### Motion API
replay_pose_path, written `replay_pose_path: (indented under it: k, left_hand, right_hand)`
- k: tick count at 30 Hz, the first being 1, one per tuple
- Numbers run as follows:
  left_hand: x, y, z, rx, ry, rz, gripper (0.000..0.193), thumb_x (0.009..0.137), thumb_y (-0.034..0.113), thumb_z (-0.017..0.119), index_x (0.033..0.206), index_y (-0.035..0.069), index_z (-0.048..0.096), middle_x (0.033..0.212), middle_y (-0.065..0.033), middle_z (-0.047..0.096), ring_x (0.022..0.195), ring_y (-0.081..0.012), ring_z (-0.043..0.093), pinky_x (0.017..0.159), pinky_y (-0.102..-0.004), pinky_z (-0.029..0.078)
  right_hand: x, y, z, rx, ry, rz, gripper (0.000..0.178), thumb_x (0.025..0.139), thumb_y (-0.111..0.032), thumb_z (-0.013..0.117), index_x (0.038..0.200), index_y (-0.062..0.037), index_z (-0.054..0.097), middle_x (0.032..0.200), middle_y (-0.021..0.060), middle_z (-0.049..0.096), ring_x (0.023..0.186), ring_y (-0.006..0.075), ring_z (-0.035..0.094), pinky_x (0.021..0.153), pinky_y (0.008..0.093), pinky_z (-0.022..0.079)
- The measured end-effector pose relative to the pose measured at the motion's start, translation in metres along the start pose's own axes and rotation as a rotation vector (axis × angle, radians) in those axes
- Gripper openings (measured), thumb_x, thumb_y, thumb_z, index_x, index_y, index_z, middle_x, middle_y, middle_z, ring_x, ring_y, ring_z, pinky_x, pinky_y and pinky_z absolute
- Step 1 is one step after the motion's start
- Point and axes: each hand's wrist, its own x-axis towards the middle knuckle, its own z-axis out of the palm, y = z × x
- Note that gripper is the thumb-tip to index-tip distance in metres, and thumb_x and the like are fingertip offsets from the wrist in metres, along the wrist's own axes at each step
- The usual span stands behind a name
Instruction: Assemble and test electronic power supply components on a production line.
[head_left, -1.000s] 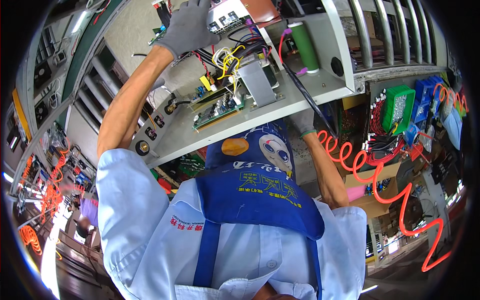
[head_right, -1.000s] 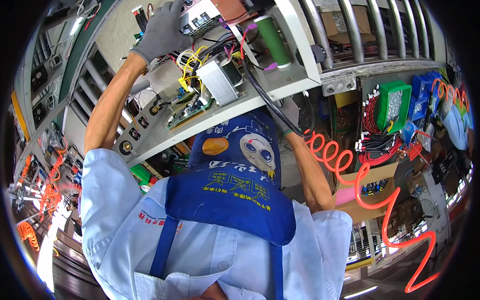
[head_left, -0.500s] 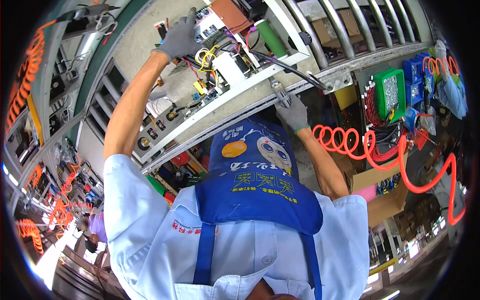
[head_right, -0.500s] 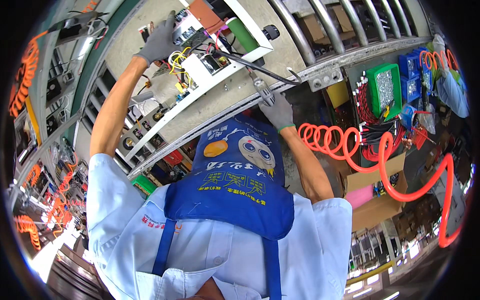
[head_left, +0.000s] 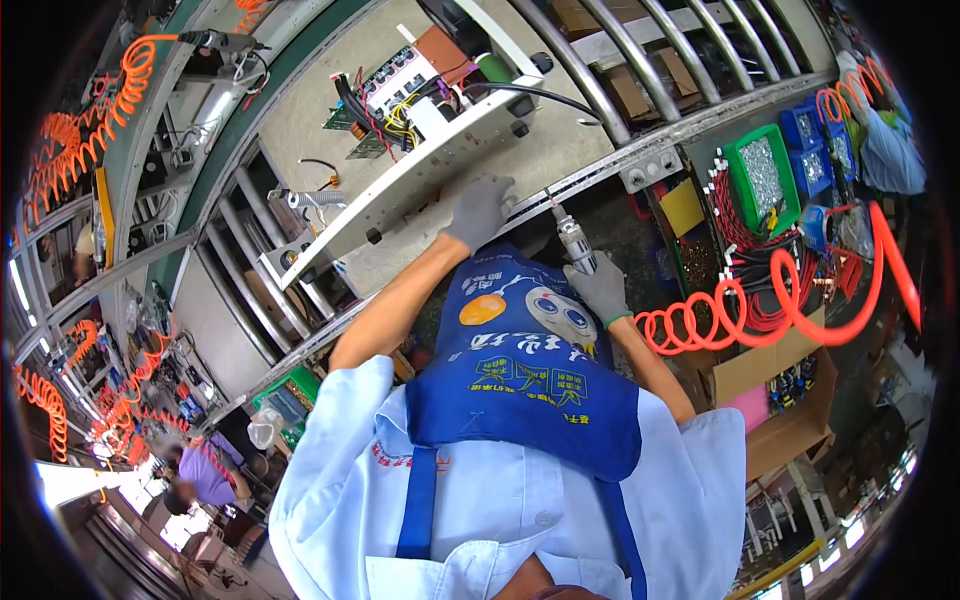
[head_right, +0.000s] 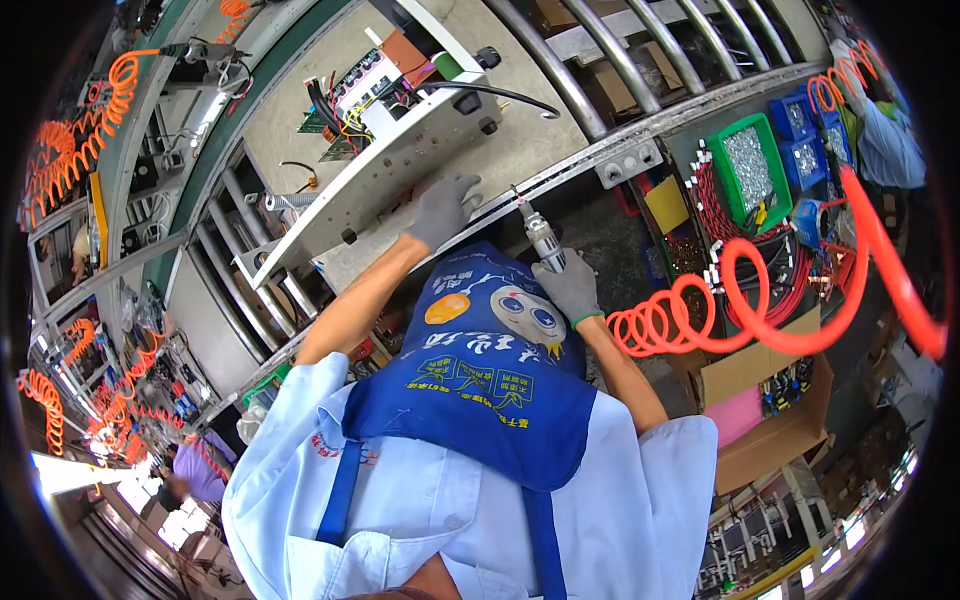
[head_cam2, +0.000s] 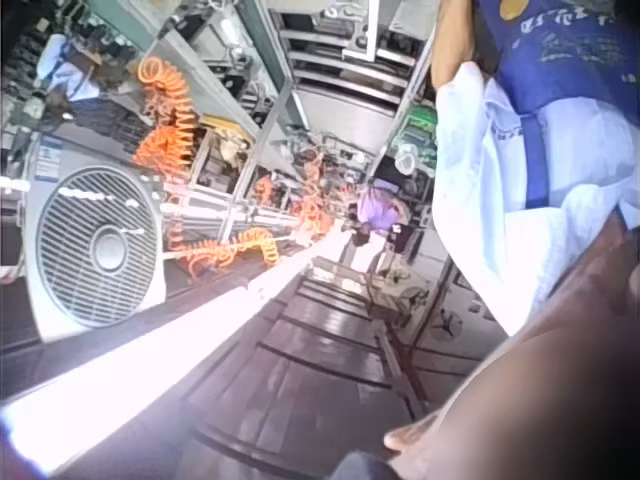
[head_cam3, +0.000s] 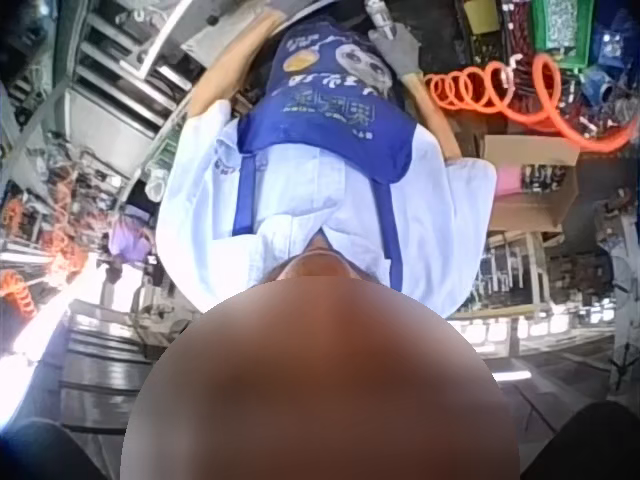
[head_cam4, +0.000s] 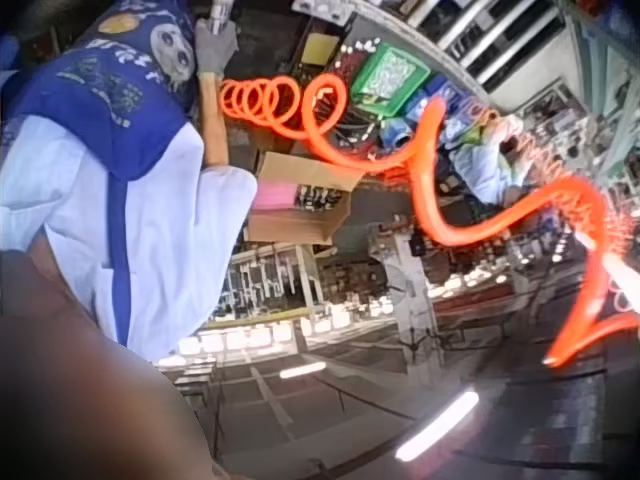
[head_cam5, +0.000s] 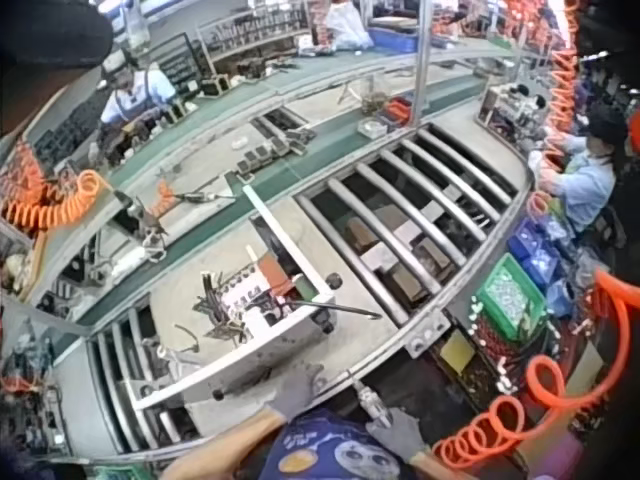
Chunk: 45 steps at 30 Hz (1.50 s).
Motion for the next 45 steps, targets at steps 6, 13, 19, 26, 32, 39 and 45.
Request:
replay_pose_path:
  k: [6,13,19,26,32,39,45]
  left_hand:
    - [0.026,-0.075,0.087,0.176,0.006,-0.014,0.011,0.085,0.019,0.065,0.086,0.008,0.063,0.094,-0.015,0.061,0.089,-0.0372,0.061,0.077,-0.048,0.051]
    - [0.021,-0.027,0.052,-0.311,0.106,-0.167,0.007,0.086,0.011,0.063,0.089,0.005,0.063,0.087,-0.0137,0.067,0.073,-0.0264,0.065,0.066,-0.0363,0.053]
    - [-0.002,0.022,0.0,-1.247,-0.069,-0.24,0.011,0.09,0.006,0.066,0.099,0.001,0.064,0.089,-0.0064,0.065,0.075,-0.0123,0.063,0.068,-0.0266,0.053]
    - [-0.008,0.027,-0.029,-1.184,-0.263,-0.325,0.028,0.097,0.019,0.063,0.114,-0.003,0.065,0.088,-0.0055,0.066,0.072,-0.0111,0.062,0.067,-0.0249,0.052]
    - [-0.009,0.024,-0.042,-1.274,-0.275,-0.331,0.029,0.1,0.02,0.059,0.116,-0.003,0.064,0.088,-0.0056,0.068,0.069,-0.01,0.063,0.063,-0.0219,0.051]
    - [-0.005,0.027,-0.072,-1.173,-0.362,-0.324,0.027,0.098,0.024,0.062,0.1,-0.003,0.068,0.082,-0.0076,0.068,0.067,-0.0115,0.065,0.058,-0.0237,0.055]
    - [0.001,0.03,-0.081,-0.92,-0.409,-0.424,0.034,0.097,0.032,0.064,0.087,0.0,0.068,0.07,-0.004,0.064,0.055,-0.0098,0.062,0.049,-0.0234,0.05]
  right_hand:
    - [-0.022,0.0,-0.018,-0.013,0.033,-0.072,0.041,0.076,-0.036,0.077,0.095,-0.0013,0.065,0.086,0.0185,0.069,0.08,0.0332,0.069,0.075,0.0417,0.053]
    - [-0.039,-0.003,-0.031,0.019,0.024,-0.116,0.042,0.076,-0.037,0.076,0.095,-0.0017,0.065,0.085,0.0191,0.068,0.08,0.034,0.069,0.074,0.043,0.052]
    - [-0.052,-0.021,-0.049,0.014,-0.021,-0.183,0.043,0.076,-0.038,0.076,0.095,-0.0022,0.064,0.085,0.0192,0.067,0.08,0.0351,0.068,0.074,0.0438,0.052]
    - [-0.057,-0.041,-0.056,0.001,-0.064,-0.25,0.043,0.075,-0.038,0.077,0.097,-0.003,0.065,0.085,0.0182,0.067,0.079,0.0349,0.067,0.073,0.0438,0.052]
    - [-0.054,-0.054,-0.061,-0.026,-0.089,-0.278,0.042,0.074,-0.036,0.077,0.097,-0.003,0.064,0.085,0.0185,0.067,0.079,0.0351,0.067,0.073,0.044,0.052]
    - [-0.046,-0.066,-0.076,-0.07,-0.15,-0.336,0.041,0.074,-0.035,0.078,0.095,-0.0034,0.063,0.082,0.0182,0.065,0.077,0.0363,0.065,0.07,0.0441,0.052]
    - [-0.043,-0.07,-0.07,-0.172,-0.089,-0.358,0.042,0.073,-0.035,0.079,0.095,-0.0032,0.063,0.081,0.0172,0.064,0.076,0.0338,0.065,0.068,0.0433,0.05]
